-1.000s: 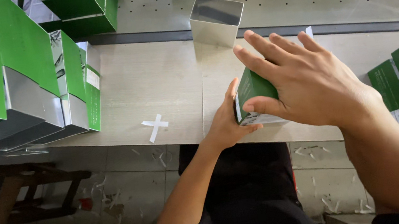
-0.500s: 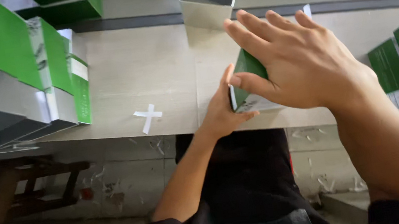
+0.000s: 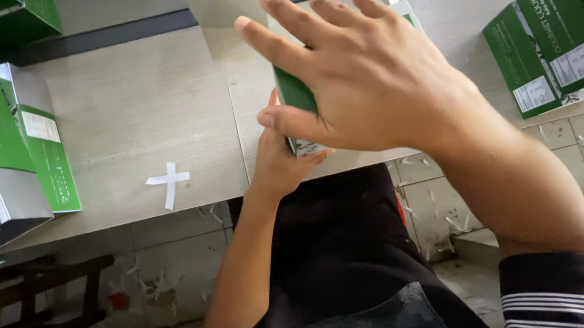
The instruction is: The person assembles green and white cardboard boxes by folding the flaps and inserting the outer sleeve. They repeatedly pick up flat-packed box components, fold them into shape, and slide the printed sleeve over the inner box to complete the assembly.
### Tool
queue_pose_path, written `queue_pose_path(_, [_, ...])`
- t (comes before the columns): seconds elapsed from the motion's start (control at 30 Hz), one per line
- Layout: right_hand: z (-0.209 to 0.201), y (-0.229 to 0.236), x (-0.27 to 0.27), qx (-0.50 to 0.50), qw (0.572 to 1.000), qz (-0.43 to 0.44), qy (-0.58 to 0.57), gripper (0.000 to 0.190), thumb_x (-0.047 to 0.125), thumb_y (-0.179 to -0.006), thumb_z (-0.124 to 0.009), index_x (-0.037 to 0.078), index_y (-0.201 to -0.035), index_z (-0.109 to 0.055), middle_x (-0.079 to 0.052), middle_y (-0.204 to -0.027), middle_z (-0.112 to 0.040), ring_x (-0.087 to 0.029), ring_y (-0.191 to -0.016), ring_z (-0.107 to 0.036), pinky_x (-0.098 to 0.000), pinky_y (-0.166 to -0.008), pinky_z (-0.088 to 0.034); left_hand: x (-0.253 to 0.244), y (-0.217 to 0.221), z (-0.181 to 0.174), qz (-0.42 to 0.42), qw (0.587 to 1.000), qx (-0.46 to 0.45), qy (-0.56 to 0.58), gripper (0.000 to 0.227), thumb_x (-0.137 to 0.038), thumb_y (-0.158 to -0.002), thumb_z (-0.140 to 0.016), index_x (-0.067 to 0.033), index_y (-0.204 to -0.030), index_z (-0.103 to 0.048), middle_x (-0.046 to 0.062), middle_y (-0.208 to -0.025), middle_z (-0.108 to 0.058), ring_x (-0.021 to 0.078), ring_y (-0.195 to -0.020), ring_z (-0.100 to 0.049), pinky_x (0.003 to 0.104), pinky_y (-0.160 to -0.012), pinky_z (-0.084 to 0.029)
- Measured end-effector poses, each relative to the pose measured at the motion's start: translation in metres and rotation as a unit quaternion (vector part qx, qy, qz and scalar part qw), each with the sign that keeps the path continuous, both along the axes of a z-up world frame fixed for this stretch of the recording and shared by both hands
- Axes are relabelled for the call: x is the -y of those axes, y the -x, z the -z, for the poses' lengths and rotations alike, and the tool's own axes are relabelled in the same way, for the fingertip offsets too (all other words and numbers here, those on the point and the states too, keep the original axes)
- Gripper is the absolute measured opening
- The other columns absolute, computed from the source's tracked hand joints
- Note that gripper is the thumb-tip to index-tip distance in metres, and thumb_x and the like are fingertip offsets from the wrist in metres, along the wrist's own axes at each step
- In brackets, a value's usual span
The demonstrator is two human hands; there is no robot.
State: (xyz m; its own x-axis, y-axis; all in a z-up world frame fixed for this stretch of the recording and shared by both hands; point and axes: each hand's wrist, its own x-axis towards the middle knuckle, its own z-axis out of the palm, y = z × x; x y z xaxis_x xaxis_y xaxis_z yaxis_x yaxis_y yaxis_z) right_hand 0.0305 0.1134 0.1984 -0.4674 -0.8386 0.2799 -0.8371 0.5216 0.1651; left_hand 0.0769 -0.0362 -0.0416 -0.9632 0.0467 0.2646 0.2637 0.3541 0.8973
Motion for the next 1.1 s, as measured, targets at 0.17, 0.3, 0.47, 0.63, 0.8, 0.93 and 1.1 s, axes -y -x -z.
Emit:
queue_pose_path(0.17, [0.013, -0.008, -0.015, -0.086, 0.981, -0.046, 0.17, 0.091, 0.077, -0.113, -0.028, 0.002, -0.154, -0.058, -0.027, -0.153, -0.065, -0.054, -0.141, -0.05, -0.0739, -0.111, -0.015, -0.003, -0.006, -0.015, 0.017, 0.988, 0.089, -0.125, 0.121, -0.008, -0.073, -0.085, -0.004, -0.163, -0.003, 0.008, -0.143, -0.06, 0.0184, -0.116, -0.069, 0.034, -0.089, -0.059])
queue_pose_path(0.3, [0.114, -0.018, -0.046, -0.139, 0.808, -0.03, 0.572, 0.086, 0.075, -0.077, -0.066, 0.007, -0.127, -0.056, -0.01, -0.139, -0.056, -0.027, -0.139, -0.052, -0.0562, -0.129, -0.034, -0.004, -0.01, -0.017, -0.011, 0.992, 0.123, 0.0, 0.122, -0.037, -0.075, -0.086, -0.0153, -0.163, -0.003, 0.014, -0.15, -0.055, 0.0395, -0.128, -0.061, 0.051, -0.088, -0.054])
queue_pose_path(0.47, [0.294, -0.022, -0.069, 0.254, 0.804, 0.125, 0.523, 0.138, 0.03, -0.041, -0.106, -0.021, -0.139, -0.023, -0.043, -0.142, -0.037, -0.059, -0.139, -0.035, -0.0623, -0.12, -0.028, -0.015, -0.01, -0.007, -0.073, 0.996, 0.018, -0.051, 0.099, -0.033, -0.066, -0.091, -0.0083, -0.146, -0.039, 0.028, -0.126, -0.061, 0.0556, -0.121, -0.059, 0.061, -0.102, -0.049])
queue_pose_path(0.63, [0.314, -0.017, -0.066, 0.128, 0.849, 0.154, 0.488, 0.135, 0.039, -0.052, -0.103, -0.025, -0.139, -0.022, -0.042, -0.126, -0.041, -0.063, -0.123, -0.047, -0.0622, -0.107, -0.044, -0.015, -0.007, 0.008, -0.087, 0.995, -0.014, -0.04, 0.103, -0.045, -0.063, -0.093, -0.0114, -0.146, -0.041, 0.021, -0.122, -0.062, 0.0495, -0.119, -0.063, 0.056, -0.099, -0.052])
queue_pose_path(0.8, [0.339, -0.007, -0.092, 0.111, 0.856, 0.17, 0.475, 0.126, 0.04, -0.046, -0.105, -0.026, -0.126, -0.035, -0.038, -0.105, -0.05, -0.064, -0.103, -0.057, -0.0598, -0.091, -0.052, -0.015, -0.008, -0.011, -0.077, 0.996, -0.009, -0.049, 0.094, -0.04, -0.068, -0.092, -0.0108, -0.142, -0.044, 0.024, -0.112, -0.063, 0.055, -0.11, -0.064, 0.062, -0.091, -0.053])
queue_pose_path(0.93, [0.368, 0.01, -0.13, 0.174, 0.86, 0.136, 0.461, 0.088, 0.026, -0.057, -0.102, -0.016, -0.114, -0.049, -0.025, -0.094, -0.06, -0.049, -0.092, -0.066, -0.0459, -0.084, -0.054, -0.008, -0.005, -0.01, -0.059, 0.997, 0.018, -0.054, 0.097, -0.037, -0.063, -0.093, -0.0148, -0.142, -0.042, 0.024, -0.109, -0.065, 0.0551, -0.107, -0.065, 0.063, -0.088, -0.053])
queue_pose_path(1.1, [0.266, 0.012, -0.114, 0.295, 0.846, 0.164, 0.414, 0.05, 0.024, -0.058, -0.099, -0.007, -0.08, -0.066, -0.021, -0.063, -0.06, -0.015, -0.071, -0.054, -0.0394, -0.058, -0.045, 0.008, 0.006, -0.004, -0.009, 0.997, 0.025, -0.068, 0.101, -0.037, -0.059, -0.095, -0.0163, -0.144, -0.044, 0.019, -0.113, -0.068, 0.0495, -0.112, -0.066, 0.059, -0.094, -0.052])
